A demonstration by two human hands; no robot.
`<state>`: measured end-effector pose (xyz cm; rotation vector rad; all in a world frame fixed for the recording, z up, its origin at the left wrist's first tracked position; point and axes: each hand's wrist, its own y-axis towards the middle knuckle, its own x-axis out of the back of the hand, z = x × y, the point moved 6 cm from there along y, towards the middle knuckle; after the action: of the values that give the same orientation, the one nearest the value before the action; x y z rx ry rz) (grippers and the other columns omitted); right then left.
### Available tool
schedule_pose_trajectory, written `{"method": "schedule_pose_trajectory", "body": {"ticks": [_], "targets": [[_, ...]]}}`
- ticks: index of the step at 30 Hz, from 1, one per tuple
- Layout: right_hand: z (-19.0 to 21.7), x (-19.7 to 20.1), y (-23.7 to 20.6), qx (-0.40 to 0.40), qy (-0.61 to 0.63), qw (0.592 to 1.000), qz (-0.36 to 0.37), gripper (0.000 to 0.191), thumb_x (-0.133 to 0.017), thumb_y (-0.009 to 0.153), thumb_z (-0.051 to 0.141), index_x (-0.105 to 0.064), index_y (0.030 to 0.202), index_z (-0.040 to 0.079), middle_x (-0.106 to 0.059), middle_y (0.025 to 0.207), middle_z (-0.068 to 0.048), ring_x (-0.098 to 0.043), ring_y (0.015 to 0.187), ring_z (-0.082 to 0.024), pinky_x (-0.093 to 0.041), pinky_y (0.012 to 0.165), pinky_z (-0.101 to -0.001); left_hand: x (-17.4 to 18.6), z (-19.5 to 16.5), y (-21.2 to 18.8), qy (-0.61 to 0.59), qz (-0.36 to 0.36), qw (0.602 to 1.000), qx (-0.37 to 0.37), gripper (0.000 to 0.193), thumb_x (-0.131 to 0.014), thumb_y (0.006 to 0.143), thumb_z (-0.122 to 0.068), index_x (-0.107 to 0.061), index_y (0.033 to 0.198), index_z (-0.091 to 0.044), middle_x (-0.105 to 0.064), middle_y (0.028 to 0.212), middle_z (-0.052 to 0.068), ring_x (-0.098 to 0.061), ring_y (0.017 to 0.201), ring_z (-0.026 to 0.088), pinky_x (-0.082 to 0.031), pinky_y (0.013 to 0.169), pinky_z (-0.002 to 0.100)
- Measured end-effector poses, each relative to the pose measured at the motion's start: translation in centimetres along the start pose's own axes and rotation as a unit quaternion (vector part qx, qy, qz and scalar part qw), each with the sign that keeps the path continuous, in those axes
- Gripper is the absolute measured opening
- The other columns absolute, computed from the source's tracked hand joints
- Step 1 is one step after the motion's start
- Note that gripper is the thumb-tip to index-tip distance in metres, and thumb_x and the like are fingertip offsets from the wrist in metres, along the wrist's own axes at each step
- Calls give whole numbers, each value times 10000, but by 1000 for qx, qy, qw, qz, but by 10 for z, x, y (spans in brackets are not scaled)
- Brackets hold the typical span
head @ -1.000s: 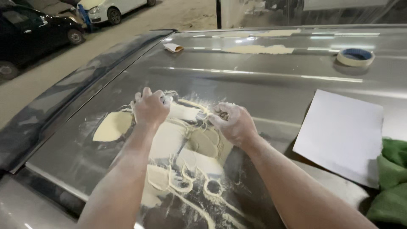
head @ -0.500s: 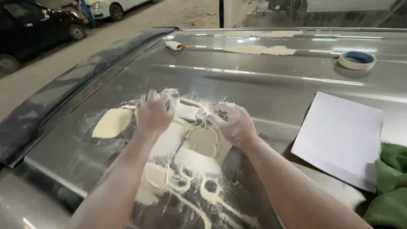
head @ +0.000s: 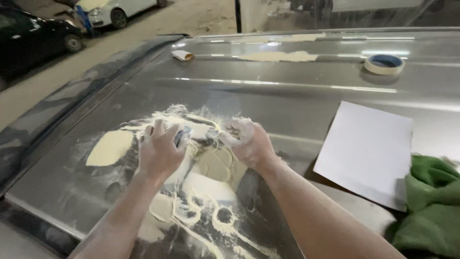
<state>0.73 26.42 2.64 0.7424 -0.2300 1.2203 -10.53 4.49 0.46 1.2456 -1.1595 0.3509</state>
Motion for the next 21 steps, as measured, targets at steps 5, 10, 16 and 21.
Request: {"method": "schedule_pose_trajectory", "body": {"ticks": [5,10,16,21], "targets": [[-2,-2,2,-19,-38,999,21,360,-685,873,361,-765,1079,77,-778,1039,-151,-743,947,-290,-562,870,-385,3,4,17,21,44,997,60,287,-635,954,-378,-749,1090,-152,-635,1221,142,-587,1191,387,-496,989,563],[-4,-3,3,-47,-19,999,18,369,-695,850,365,-765,1087,91,-779,1042,-141,-754,935,-280,-576,864,-373,13,-3,14,30,-16,999,43,341,-650,923,-379,-741,1158,-148,-613,1233,194,-569,1148,424,-497,918,583],[-1,1,0,2,-25,1000,-7,393,-719,873,363,-746,1130,68,-753,1074,-177,-728,969,-314,-556,861,-405,4,7,9,39,24,998,33,324,-633,984,-427,-747,1105,-149,-628,1224,160,-587,1159,402,-508,969,563],[-6,-1,1,-30,-13,999,17,359,-674,889,354,-758,1105,80,-779,1019,-146,-760,920,-276,-576,861,-380,7,18,18,81,-28,994,64,278,-644,963,-380,-755,1073,-150,-636,1179,170,-588,1128,418,-505,910,583]]}}
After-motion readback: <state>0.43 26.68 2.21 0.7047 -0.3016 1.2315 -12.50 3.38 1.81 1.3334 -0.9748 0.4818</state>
